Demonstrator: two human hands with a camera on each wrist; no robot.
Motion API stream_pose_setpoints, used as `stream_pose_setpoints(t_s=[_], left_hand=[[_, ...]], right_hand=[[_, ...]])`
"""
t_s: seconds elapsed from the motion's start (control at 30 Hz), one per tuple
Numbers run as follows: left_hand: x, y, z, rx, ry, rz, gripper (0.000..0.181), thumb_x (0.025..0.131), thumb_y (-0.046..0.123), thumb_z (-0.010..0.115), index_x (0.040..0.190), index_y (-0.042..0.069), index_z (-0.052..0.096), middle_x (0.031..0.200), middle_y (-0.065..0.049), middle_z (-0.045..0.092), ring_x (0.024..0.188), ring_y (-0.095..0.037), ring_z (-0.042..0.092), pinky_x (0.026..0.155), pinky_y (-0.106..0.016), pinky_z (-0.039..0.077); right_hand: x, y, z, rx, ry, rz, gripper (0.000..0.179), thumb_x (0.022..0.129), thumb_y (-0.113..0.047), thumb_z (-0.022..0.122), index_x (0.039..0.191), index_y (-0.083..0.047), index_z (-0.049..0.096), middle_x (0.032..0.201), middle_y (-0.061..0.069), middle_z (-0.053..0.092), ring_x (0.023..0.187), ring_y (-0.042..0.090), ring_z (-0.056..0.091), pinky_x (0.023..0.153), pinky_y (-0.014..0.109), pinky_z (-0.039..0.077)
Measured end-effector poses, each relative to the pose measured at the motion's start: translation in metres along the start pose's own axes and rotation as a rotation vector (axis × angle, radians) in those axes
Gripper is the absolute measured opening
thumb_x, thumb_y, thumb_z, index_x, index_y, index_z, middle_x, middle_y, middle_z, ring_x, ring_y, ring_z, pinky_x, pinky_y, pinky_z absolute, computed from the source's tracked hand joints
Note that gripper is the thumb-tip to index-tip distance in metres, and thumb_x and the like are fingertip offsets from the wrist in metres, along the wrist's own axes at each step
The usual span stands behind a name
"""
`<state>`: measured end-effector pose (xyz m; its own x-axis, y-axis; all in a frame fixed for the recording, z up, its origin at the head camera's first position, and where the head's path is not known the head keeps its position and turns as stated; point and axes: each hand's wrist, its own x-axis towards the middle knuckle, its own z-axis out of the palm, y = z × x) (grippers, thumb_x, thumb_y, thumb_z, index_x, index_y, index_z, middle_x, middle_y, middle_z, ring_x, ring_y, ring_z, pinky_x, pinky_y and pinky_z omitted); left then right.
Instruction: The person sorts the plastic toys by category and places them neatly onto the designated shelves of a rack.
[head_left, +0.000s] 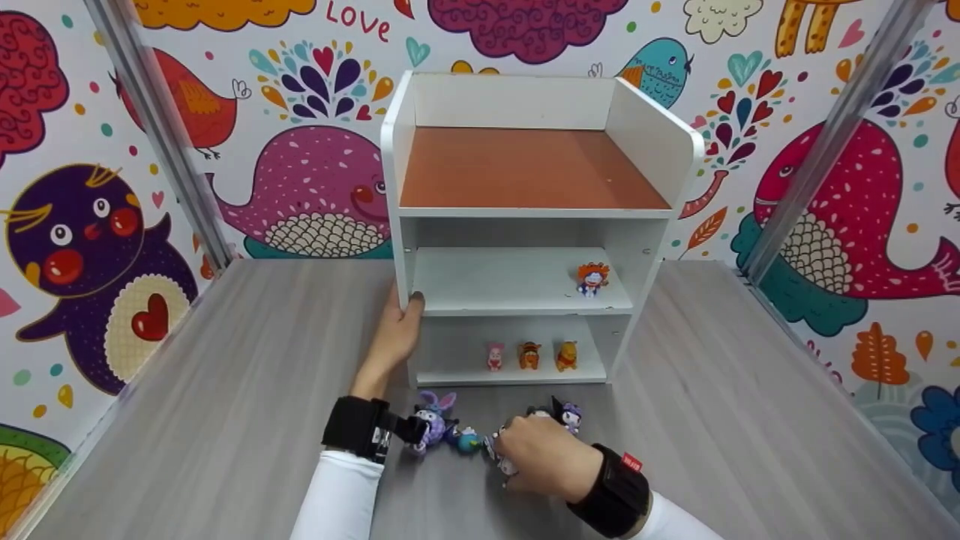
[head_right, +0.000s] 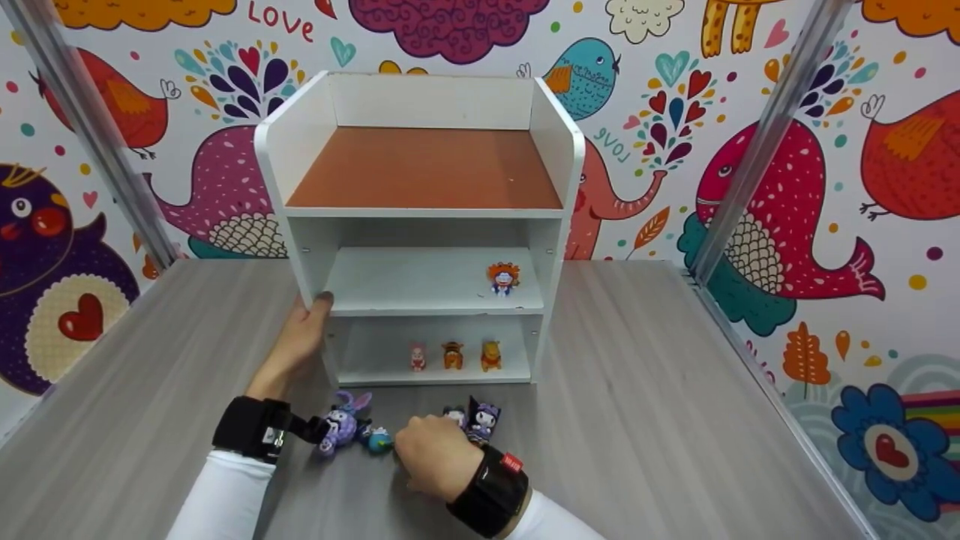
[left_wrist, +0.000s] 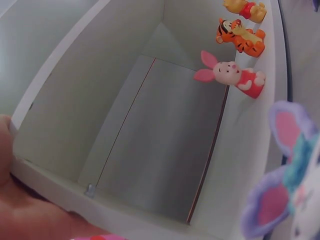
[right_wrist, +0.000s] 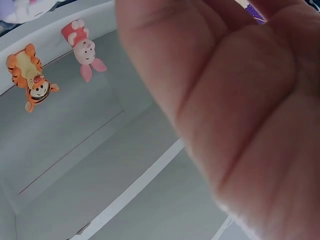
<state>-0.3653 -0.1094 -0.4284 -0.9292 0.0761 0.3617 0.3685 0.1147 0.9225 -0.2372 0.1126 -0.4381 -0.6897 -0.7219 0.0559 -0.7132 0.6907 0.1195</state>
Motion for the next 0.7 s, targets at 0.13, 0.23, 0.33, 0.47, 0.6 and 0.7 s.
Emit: stream_pose_setpoints(t_s=[0.13,0.23,0.33,0.47,0.6,0.7], left_hand=[[0.0007,-0.0006,0.0002,0.008,0.006,-0.007,0.061,0.105,0.013,0.034,0.159,-0.001,0.011,0.165,-0.028,0.014,0.154,-0.042,0.013,0.124,-0.062,0.011],[0.001,-0.0006,0.0001,0.011,0.009,-0.016,0.061,0.105,0.013,0.034,0.159,-0.001,0.011,0.165,-0.028,0.014,0.154,-0.042,0.013,0.125,-0.061,0.011],[0.0011,-0.0012,-0.0001,0.011,0.006,-0.018,0.061,0.105,0.013,0.034,0.159,-0.001,0.01,0.165,-0.028,0.014,0.154,-0.042,0.012,0.125,-0.06,0.011],[0.0003,-0.0011,-0.0005,0.012,0.003,-0.016,0.062,0.104,0.013,0.034,0.16,-0.001,0.009,0.165,-0.028,0.014,0.154,-0.042,0.013,0.124,-0.061,0.011],[-0.0004,0.0002,-0.0009,0.012,0.004,-0.011,0.063,0.104,0.013,0.035,0.16,0.001,0.009,0.165,-0.028,0.014,0.154,-0.042,0.013,0.124,-0.062,0.011],[0.0,-0.0002,-0.0011,0.011,0.004,-0.006,0.063,0.104,0.013,0.035,0.16,0.001,0.009,0.165,-0.028,0.013,0.154,-0.042,0.013,0.124,-0.061,0.011]], right_hand=[[0.0008,0.0006,0.0005,0.015,-0.003,-0.004,0.032,0.062,-0.03,0.092,0.065,-0.018,0.062,0.062,-0.007,0.063,0.054,0.009,0.054,0.051,0.028,0.044],[0.0009,-0.0001,0.0,0.024,-0.017,0.003,0.031,0.063,-0.031,0.092,0.067,-0.018,0.064,0.064,-0.007,0.064,0.055,0.009,0.056,0.052,0.028,0.045],[0.0008,-0.0014,-0.0007,0.029,-0.035,0.015,0.031,0.064,-0.032,0.092,0.068,-0.017,0.065,0.065,-0.006,0.066,0.056,0.009,0.057,0.053,0.028,0.046],[0.0001,-0.0026,-0.0007,0.001,-0.043,0.016,0.032,0.062,-0.03,0.093,0.068,-0.017,0.065,0.066,-0.005,0.067,0.057,0.011,0.059,0.053,0.029,0.048],[-0.0004,-0.0021,0.001,-0.023,-0.035,0.015,0.03,0.06,-0.026,0.092,0.071,-0.017,0.065,0.067,-0.004,0.067,0.059,0.012,0.061,0.054,0.03,0.048],[-0.0003,-0.0015,0.0016,-0.015,-0.033,0.016,0.029,0.06,-0.024,0.091,0.073,-0.017,0.066,0.069,-0.003,0.067,0.06,0.013,0.061,0.054,0.03,0.048]])
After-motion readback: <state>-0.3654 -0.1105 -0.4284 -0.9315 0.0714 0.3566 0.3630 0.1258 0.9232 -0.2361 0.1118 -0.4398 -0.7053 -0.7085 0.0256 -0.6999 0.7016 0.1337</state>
